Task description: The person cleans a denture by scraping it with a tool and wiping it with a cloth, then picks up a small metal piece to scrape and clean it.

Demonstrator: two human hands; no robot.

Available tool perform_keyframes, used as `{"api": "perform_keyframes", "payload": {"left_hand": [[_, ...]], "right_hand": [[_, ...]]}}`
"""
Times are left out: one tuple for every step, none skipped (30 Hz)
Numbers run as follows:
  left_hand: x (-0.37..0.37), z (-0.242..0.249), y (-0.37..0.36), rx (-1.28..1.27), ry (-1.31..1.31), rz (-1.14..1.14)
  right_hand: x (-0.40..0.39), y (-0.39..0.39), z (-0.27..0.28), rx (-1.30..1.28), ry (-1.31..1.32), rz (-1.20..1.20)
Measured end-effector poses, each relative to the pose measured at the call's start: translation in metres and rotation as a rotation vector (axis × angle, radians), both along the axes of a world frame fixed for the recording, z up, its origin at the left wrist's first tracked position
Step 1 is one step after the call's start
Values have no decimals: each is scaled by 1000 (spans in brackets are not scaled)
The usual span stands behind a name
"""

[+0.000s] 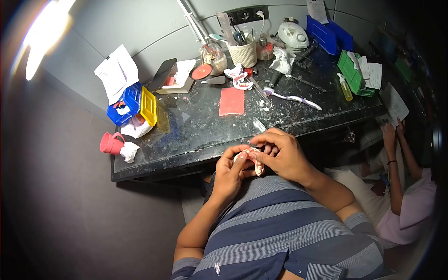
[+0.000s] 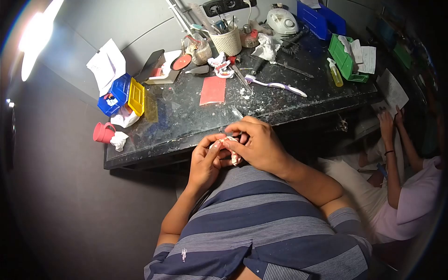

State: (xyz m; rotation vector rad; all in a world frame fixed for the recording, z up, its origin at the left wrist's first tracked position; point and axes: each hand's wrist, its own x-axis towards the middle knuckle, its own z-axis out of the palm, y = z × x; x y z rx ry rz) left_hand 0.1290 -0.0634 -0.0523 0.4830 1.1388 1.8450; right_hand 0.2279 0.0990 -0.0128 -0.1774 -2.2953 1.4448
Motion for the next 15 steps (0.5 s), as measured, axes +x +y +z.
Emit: {"api": "perform_keyframes", "payload": {"left_hand": [[2,3,-1,44,31,79],[3,5,-1,87,62,160],[3,5,-2,86,63,164],[4,5,-2,140,100,234],[4,4,-2,195,137,304],[5,5,0,222,141,313],[5,5,0,221,141,315],[5,3,0,233,159,329],[5,2,0,245,176,342],[4,0,-1,245,175,340],[3,-1,-1,255,207,327],[2,-1,-1,266,240,314],[2,0,-1,266,240,312],[3,2,-1,278,232,315],[4,4,-1,291,224,319]], "right_hand": [[-1,-2,0,-57,6,-39],[-2,-4,0,-114,11,-76],[-2,-5,0,-116,12,-72],[-1,-5,1,-199,-52,-4],[0,-6,2,-282,-117,63],[0,-9,5,-402,-101,148],[-1,-13,3,-403,-102,150],[-2,-17,0,-432,-47,150],[-3,-19,-4,-460,8,147],[-4,-17,-10,-417,17,135],[-5,-16,-12,-417,17,132],[-6,-15,-12,-447,-6,118],[-6,-14,-13,-476,-28,104],[-6,-15,-12,-476,-28,102],[-6,-16,-12,-462,-9,85]]}}
